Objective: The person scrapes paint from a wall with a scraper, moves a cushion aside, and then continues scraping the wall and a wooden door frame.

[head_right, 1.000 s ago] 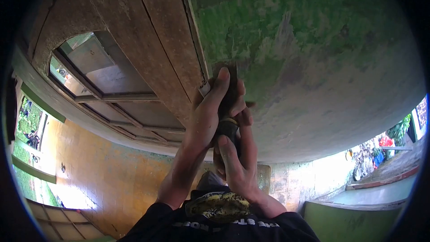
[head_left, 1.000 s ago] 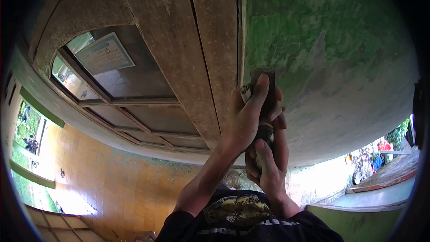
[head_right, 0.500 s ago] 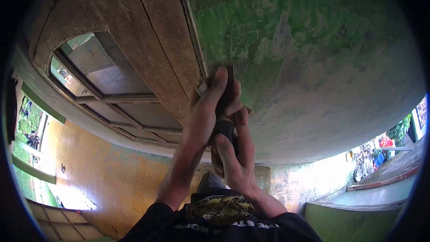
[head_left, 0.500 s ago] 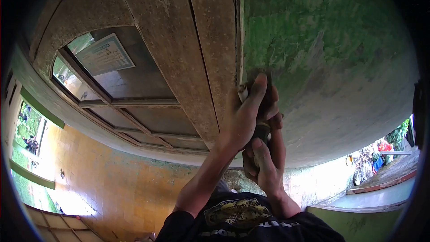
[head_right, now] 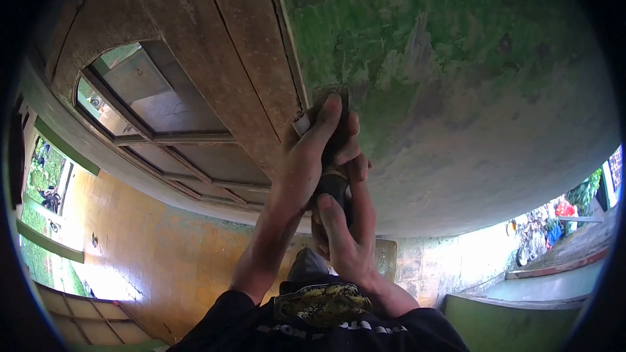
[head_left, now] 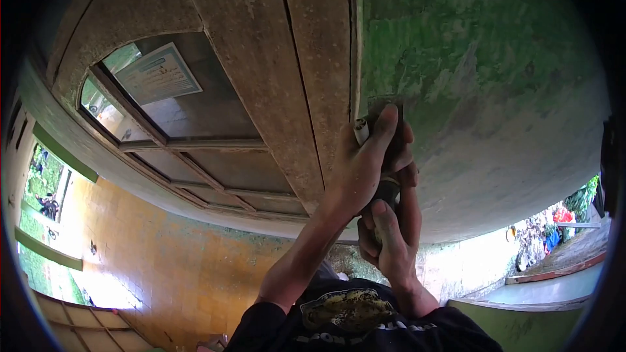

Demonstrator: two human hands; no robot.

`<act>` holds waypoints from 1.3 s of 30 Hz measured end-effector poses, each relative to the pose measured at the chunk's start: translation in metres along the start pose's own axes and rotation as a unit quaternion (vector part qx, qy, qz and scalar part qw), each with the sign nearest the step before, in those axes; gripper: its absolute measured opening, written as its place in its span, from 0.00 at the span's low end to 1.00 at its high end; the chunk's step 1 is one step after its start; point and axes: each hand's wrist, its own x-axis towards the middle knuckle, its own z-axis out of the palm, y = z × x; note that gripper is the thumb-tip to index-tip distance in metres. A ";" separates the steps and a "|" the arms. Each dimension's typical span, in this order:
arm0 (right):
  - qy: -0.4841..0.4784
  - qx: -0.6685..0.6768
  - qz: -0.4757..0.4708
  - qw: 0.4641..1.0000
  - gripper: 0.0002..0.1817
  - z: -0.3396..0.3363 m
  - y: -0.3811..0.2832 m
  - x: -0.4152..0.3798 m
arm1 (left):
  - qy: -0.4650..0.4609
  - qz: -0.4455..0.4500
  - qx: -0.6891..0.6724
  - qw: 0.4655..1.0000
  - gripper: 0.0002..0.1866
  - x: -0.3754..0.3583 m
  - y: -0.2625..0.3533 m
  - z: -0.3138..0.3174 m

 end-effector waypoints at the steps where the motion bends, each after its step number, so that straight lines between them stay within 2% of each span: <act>1: 0.002 0.005 0.006 1.000 0.34 0.000 0.001 0.001 | 0.002 0.002 0.008 1.000 0.21 0.001 0.001 -0.001; 3: 0.014 -0.008 0.000 1.000 0.33 -0.007 0.012 -0.001 | 0.011 -0.005 0.015 1.000 0.21 -0.005 -0.002 -0.002; 8: 0.012 -0.027 -0.039 0.999 0.33 -0.004 0.006 0.016 | 0.014 0.042 0.047 0.998 0.21 0.007 0.017 0.008; 11: 0.026 -0.082 -0.080 0.993 0.34 0.001 0.000 0.014 | 0.043 0.013 0.014 0.999 0.21 0.002 0.012 0.013; 13: 0.007 -0.011 -0.002 1.000 0.34 -0.002 -0.002 0.006 | 0.035 0.023 0.012 0.999 0.21 0.005 0.008 0.007; 14: 0.011 -0.011 0.003 1.000 0.34 -0.003 0.000 0.007 | 0.029 0.015 0.008 0.999 0.21 0.002 0.003 0.004; 16: 0.019 -0.070 -0.053 0.996 0.34 -0.003 0.003 0.009 | 0.022 0.009 0.012 1.000 0.21 0.002 0.004 0.004; 19: 0.005 -0.031 -0.043 0.999 0.34 -0.004 0.006 0.007 | 0.016 0.009 0.016 1.000 0.22 0.000 0.005 0.004; 23: 0.021 -0.049 -0.050 0.997 0.34 0.003 -0.006 0.006 | 0.001 0.020 0.012 1.000 0.22 0.004 0.021 0.012; 25: 0.049 -0.056 -0.029 0.997 0.34 0.007 -0.009 0.004 | 0.003 0.007 0.009 1.000 0.22 -0.001 0.010 0.008; 28: 0.017 -0.028 -0.042 0.999 0.34 0.006 -0.006 0.005 | -0.009 -0.002 -0.001 1.000 0.22 0.003 0.016 0.007; 30: 0.032 -0.029 -0.027 0.999 0.34 0.004 -0.003 0.002 | -0.012 -0.020 -0.018 1.000 0.22 0.001 0.011 0.005; 32: 0.047 -0.031 -0.007 0.998 0.35 0.006 -0.003 0.002 | -0.008 0.003 0.024 1.000 0.22 0.002 0.008 0.002; 35: 0.017 -0.027 -0.023 0.999 0.35 0.005 -0.004 0.004 | -0.015 -0.001 0.012 1.000 0.22 0.001 0.014 0.005; 39: 0.039 -0.020 -0.015 0.999 0.35 0.004 0.001 0.006 | -0.007 0.021 0.035 0.999 0.21 0.003 0.007 0.003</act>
